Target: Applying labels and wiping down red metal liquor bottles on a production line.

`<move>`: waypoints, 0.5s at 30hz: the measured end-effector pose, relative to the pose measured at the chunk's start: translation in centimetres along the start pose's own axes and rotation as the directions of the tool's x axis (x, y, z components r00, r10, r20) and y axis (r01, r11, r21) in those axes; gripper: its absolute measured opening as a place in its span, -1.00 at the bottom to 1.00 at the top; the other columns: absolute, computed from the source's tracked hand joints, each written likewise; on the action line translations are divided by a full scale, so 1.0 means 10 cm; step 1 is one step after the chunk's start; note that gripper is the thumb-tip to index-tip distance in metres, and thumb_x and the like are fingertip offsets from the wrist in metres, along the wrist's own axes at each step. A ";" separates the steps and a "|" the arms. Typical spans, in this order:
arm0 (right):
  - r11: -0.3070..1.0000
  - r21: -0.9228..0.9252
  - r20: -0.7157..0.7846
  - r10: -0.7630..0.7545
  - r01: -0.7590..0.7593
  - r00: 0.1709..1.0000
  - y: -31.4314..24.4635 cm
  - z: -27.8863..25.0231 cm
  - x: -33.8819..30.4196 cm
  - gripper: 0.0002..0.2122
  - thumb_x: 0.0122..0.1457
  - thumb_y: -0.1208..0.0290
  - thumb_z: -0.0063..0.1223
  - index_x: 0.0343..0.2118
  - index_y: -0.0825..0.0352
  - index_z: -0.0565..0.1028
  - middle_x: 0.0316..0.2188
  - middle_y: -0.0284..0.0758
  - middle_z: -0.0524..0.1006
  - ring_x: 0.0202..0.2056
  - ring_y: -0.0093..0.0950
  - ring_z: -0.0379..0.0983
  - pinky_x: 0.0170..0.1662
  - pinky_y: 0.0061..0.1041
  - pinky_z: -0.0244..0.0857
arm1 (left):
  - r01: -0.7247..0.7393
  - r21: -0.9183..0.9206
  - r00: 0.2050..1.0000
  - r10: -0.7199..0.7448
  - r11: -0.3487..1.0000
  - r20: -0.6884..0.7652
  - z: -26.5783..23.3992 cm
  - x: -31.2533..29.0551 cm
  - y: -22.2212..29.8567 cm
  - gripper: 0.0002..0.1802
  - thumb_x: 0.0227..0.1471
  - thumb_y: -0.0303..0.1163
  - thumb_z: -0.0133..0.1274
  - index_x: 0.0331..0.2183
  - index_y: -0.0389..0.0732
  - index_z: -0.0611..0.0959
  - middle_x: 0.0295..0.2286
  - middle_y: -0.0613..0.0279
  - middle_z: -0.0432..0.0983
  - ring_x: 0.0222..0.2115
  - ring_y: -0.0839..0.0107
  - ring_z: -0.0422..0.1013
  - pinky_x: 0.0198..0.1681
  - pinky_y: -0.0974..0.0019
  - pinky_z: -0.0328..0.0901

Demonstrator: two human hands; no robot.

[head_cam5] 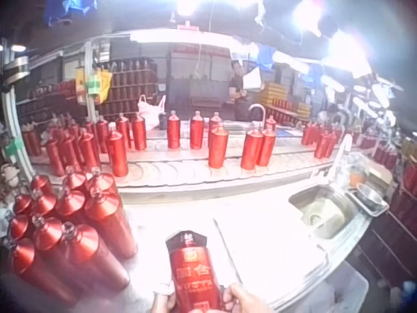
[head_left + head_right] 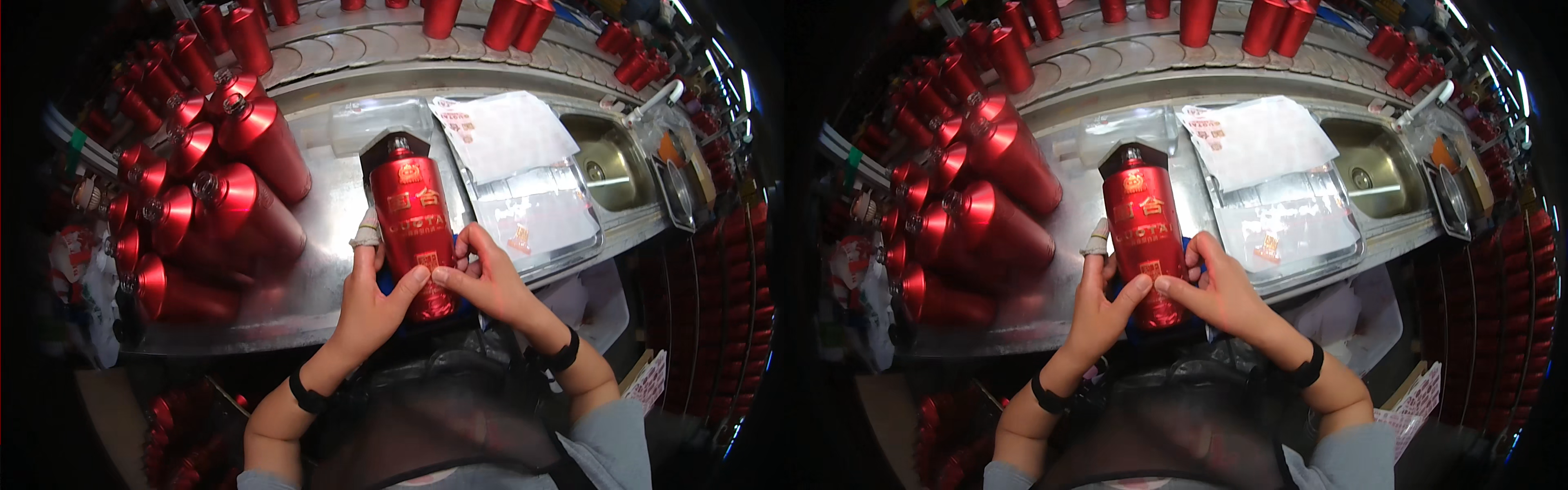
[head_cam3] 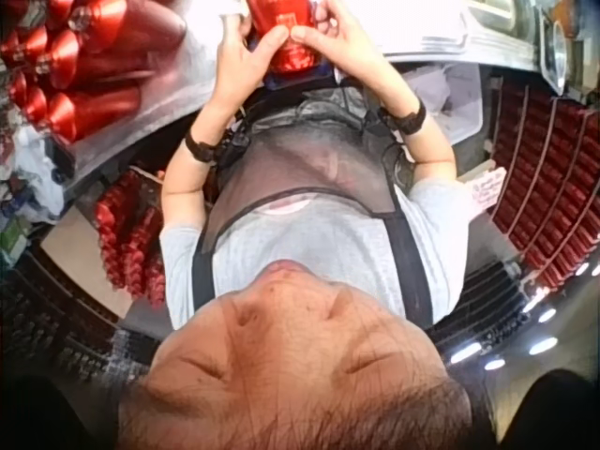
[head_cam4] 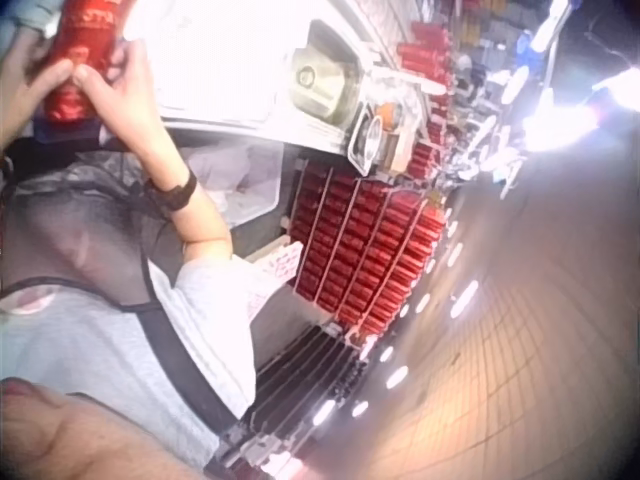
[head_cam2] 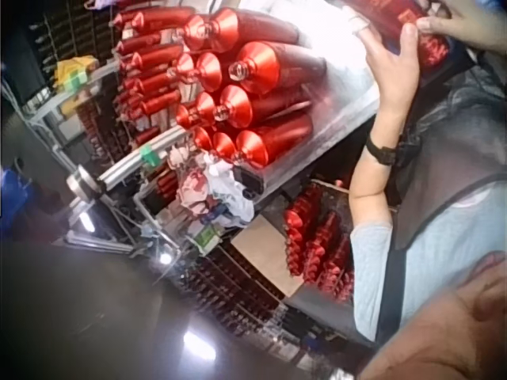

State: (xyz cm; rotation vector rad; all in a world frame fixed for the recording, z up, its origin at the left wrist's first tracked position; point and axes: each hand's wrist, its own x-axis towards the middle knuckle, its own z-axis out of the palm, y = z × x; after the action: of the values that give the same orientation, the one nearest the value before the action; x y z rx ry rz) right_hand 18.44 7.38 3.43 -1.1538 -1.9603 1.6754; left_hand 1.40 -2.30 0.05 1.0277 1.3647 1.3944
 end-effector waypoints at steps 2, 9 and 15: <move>0.999 -0.039 0.029 -0.001 0.002 1.000 0.04 0.02 -0.05 -0.68 0.09 0.32 0.25 -0.34 0.25 0.25 -0.45 -0.56 0.26 -0.52 -0.85 0.15 -0.49 -0.82 0.05 | -0.053 -0.029 0.999 0.053 0.998 0.005 0.00 -0.04 0.02 -0.09 0.09 -0.44 0.10 0.28 -0.34 -0.08 0.09 -0.08 0.25 0.11 0.28 0.25 0.17 0.24 0.15; 0.999 -0.039 -0.006 0.037 -0.037 0.999 0.10 0.01 0.02 -0.70 0.14 0.27 0.20 -0.43 0.28 0.27 -0.50 -0.52 0.26 -0.41 -0.77 0.19 -0.41 -0.71 0.13 | 0.004 -0.058 0.997 -0.008 0.998 -0.075 0.10 -0.02 0.04 -0.15 0.08 -0.40 0.15 0.24 -0.35 0.03 0.02 -0.08 0.36 0.07 0.28 0.33 0.11 0.27 0.21; 0.997 -0.053 -0.019 0.046 -0.047 0.999 0.06 0.02 0.02 -0.69 0.16 0.25 0.17 -0.46 0.28 0.26 -0.50 -0.52 0.26 -0.41 -0.74 0.15 -0.40 -0.69 0.11 | 0.018 -0.095 0.998 -0.024 0.995 -0.058 0.10 -0.01 0.04 -0.15 0.12 -0.44 0.08 0.27 -0.35 -0.04 0.02 -0.05 0.37 0.02 0.36 0.35 0.05 0.32 0.29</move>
State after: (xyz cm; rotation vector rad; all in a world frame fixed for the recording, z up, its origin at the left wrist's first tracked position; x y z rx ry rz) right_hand 18.39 7.33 2.74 -1.2387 -1.9933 1.6391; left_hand 2.38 -2.15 0.51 0.9141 1.3353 1.4696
